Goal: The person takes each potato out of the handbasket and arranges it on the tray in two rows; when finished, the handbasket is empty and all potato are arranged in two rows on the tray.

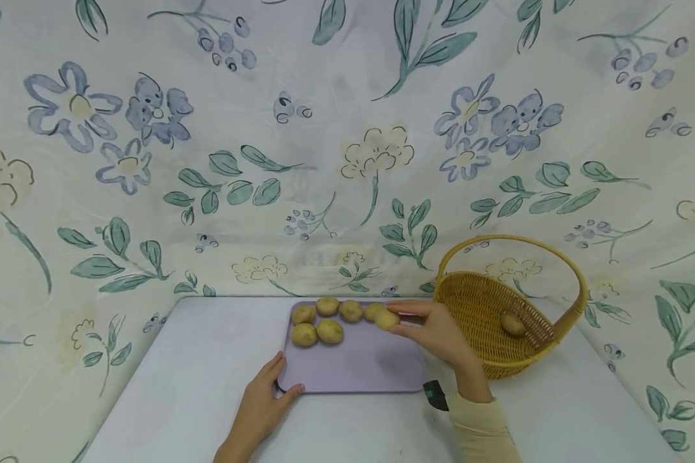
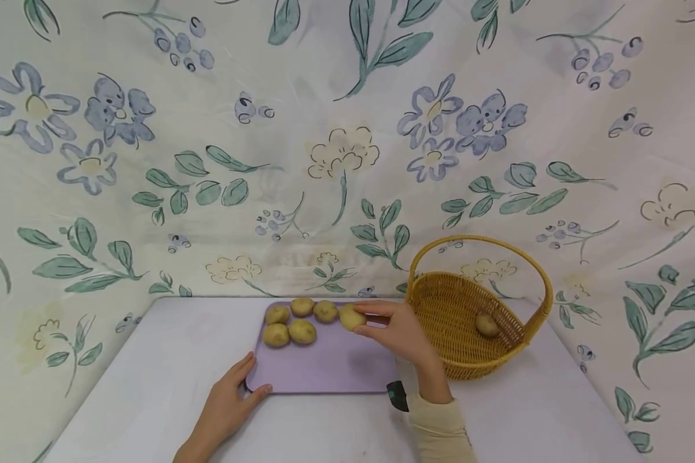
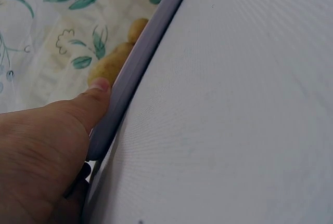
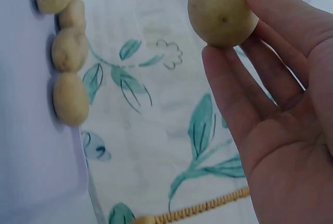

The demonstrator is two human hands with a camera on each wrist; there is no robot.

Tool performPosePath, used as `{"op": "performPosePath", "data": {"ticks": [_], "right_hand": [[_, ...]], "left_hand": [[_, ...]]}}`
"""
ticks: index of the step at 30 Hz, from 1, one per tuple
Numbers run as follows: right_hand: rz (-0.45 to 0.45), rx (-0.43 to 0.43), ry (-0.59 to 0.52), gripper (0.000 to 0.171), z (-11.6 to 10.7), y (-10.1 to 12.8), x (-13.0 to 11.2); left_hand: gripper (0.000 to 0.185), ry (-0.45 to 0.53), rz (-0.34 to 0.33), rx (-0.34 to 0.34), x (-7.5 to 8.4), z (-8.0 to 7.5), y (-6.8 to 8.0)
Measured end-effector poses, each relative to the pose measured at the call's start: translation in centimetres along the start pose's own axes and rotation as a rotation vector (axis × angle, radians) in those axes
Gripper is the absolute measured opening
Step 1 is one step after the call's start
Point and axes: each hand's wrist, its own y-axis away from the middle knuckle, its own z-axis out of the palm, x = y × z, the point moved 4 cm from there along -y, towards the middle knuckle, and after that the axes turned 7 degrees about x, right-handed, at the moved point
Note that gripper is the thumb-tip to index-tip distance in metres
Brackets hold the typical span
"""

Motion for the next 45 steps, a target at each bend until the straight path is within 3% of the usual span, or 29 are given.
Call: {"op": "performPosePath", "data": {"ticks": [6,15,23,34,45], "right_hand": [[-0.058,-0.011,-0.032,0.04,1.5,-0.5,-2.3],[-0.025,0.026,-0.027,0.039,3.4,-1.1,-3.6],[0.008,0.104,-0.061,0.04,5.0,-2.0,-0.4],[0.085,0.24,0.0,0.04,6.4,-2.8,3.3],[0.183,0.215,0.158,0.042,8.5,-2.9,5.9]], "left_hand": [[0.079,-0.005,0.009,0.002,0.0,0.0,0.0],[0.077,-0.001,0.015,0.005,0.2,-0.1,0.0],[0.078,-0.005,-0.004,-0.015,0.2,0.0,0.0],[0.08,-0.015,0.023,0.02,0.1,-0.1,0.2],[0.08,-0.007,0.015,0.004,0.0,-0.1,0.1]]}}
